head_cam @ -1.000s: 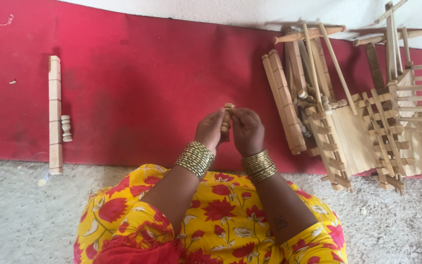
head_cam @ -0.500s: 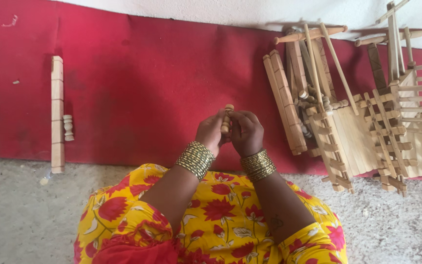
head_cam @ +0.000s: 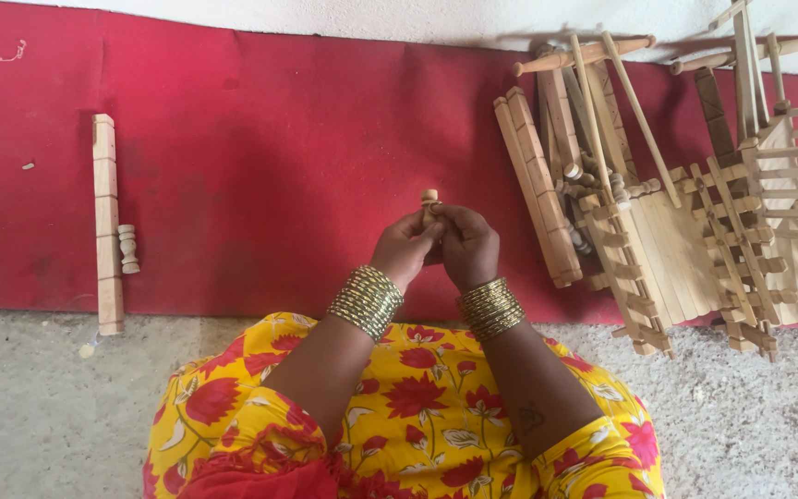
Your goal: The person sits on the floor and assembles small wooden components. They hold and turn a long rectangular wooden bar, then pick up small turned wooden spindles and twist and fit them together by hand, placing finished pieces on the mat beside them.
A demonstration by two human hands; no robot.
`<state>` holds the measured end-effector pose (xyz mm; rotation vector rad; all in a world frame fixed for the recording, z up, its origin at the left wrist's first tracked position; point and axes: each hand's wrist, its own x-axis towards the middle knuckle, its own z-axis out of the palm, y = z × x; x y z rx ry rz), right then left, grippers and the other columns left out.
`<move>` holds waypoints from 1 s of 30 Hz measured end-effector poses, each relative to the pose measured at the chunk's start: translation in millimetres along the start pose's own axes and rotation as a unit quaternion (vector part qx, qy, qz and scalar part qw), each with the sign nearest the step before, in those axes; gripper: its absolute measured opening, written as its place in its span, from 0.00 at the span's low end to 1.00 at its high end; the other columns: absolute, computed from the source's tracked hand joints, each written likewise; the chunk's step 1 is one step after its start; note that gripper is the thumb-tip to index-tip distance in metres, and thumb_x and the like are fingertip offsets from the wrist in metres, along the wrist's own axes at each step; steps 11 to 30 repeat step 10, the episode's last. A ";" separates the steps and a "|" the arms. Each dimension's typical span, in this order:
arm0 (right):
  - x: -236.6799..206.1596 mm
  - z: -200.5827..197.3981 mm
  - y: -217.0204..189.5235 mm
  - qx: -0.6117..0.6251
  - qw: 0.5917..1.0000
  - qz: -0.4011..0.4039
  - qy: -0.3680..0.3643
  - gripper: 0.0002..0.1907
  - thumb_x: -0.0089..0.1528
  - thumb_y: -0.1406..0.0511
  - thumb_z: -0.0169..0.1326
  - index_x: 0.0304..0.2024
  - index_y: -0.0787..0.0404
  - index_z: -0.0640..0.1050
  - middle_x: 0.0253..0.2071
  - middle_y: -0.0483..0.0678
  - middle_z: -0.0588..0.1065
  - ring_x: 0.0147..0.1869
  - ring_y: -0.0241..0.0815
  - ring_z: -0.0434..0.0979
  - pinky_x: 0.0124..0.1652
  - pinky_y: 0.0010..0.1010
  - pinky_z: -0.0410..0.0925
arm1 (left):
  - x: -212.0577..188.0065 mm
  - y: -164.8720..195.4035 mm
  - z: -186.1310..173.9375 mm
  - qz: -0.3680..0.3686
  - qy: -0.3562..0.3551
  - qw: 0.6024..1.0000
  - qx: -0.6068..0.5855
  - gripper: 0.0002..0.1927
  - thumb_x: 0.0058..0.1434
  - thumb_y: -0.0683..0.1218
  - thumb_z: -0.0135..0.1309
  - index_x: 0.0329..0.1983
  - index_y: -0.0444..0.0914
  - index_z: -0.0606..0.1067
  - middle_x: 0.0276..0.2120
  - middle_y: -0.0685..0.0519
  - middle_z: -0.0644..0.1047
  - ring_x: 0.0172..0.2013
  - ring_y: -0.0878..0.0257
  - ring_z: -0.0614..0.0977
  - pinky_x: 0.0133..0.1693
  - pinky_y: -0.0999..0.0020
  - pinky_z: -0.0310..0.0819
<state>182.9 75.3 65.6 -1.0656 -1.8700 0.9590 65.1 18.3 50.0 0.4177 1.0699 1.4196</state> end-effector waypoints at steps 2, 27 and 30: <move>0.6 2.7 5.8 0.052 0.997 0.060 -0.022 0.09 0.65 0.70 0.55 0.47 0.62 0.83 0.38 0.50 0.83 0.37 0.35 0.83 0.36 0.25 0.77 | 0.5 -1.8 -1.1 0.031 0.033 0.998 0.040 0.20 0.66 0.43 0.54 0.62 0.35 0.74 0.41 0.50 0.81 0.36 0.64 0.85 0.40 0.67 0.83; 2.4 0.9 22.7 0.107 0.992 0.063 -0.034 0.11 0.66 0.70 0.55 0.50 0.63 0.82 0.39 0.49 0.83 0.38 0.33 0.83 0.37 0.23 0.77 | 14.8 -21.1 -10.9 0.052 0.057 0.997 0.031 0.18 0.70 0.42 0.51 0.61 0.31 0.75 0.37 0.49 0.81 0.34 0.65 0.83 0.37 0.70 0.82; 2.4 0.9 22.7 0.107 0.992 0.063 -0.034 0.11 0.66 0.70 0.55 0.50 0.63 0.82 0.39 0.49 0.83 0.38 0.33 0.83 0.37 0.23 0.77 | 14.8 -21.1 -10.9 0.052 0.057 0.997 0.031 0.18 0.70 0.42 0.51 0.61 0.31 0.75 0.37 0.49 0.81 0.34 0.65 0.83 0.37 0.70 0.82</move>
